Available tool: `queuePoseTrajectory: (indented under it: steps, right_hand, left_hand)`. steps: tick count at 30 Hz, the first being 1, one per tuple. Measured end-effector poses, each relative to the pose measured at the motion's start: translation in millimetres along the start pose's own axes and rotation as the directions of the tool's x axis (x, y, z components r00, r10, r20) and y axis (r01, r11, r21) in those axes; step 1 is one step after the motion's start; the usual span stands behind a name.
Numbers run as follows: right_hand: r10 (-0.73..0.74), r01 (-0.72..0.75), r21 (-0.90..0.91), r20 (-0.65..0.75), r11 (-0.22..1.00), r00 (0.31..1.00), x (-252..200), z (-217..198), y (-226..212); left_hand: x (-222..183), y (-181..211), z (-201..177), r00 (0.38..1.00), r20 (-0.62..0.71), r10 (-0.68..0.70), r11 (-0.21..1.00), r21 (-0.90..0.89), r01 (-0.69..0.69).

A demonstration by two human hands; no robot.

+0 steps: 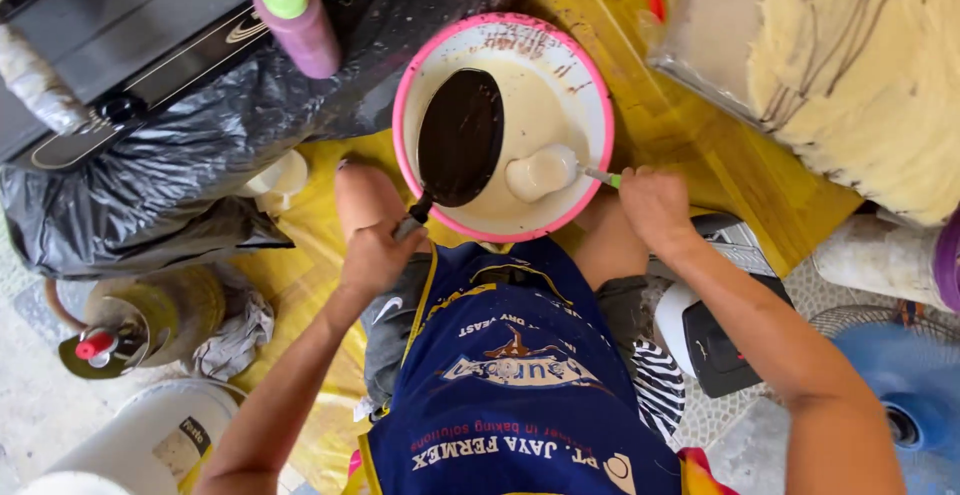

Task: Dipping pans into batter, cooking them on a gas stove, and stacking the finished crepes

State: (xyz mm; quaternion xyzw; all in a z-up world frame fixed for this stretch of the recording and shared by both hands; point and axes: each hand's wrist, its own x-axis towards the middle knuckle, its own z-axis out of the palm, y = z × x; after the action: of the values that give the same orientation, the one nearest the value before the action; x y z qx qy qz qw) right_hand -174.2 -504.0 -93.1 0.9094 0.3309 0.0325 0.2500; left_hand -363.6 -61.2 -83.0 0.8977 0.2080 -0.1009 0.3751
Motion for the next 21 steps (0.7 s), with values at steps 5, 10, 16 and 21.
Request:
queuePoseTrajectory:
  steps: [5, 10, 16, 21]
  right_hand:
    - [0.163, -0.218, 0.230, 0.234, 0.948, 0.958, -16, -133, 49]
    - [0.220, -0.376, 0.319, 0.432, 0.870, 0.875, -30, -164, 53]
    - [0.329, -0.338, 0.375, 0.089, 0.863, 0.940, -27, -158, 5]
    - [0.300, -0.270, 0.131, -0.414, 0.954, 0.859, -10, -171, -12]
  left_hand:
    - [30, -13, -1, 0.963, -0.095, 0.251, 0.901, 0.387, -0.196]
    - [51, 17, -9, 0.959, -0.037, 0.281, 0.868, 0.436, -0.237]
    - [64, 29, 2, 0.892, 0.437, -0.119, 0.798, -0.492, 0.348]
    - [62, 53, -14, 0.918, 0.373, -0.135, 0.709, -0.610, 0.353]
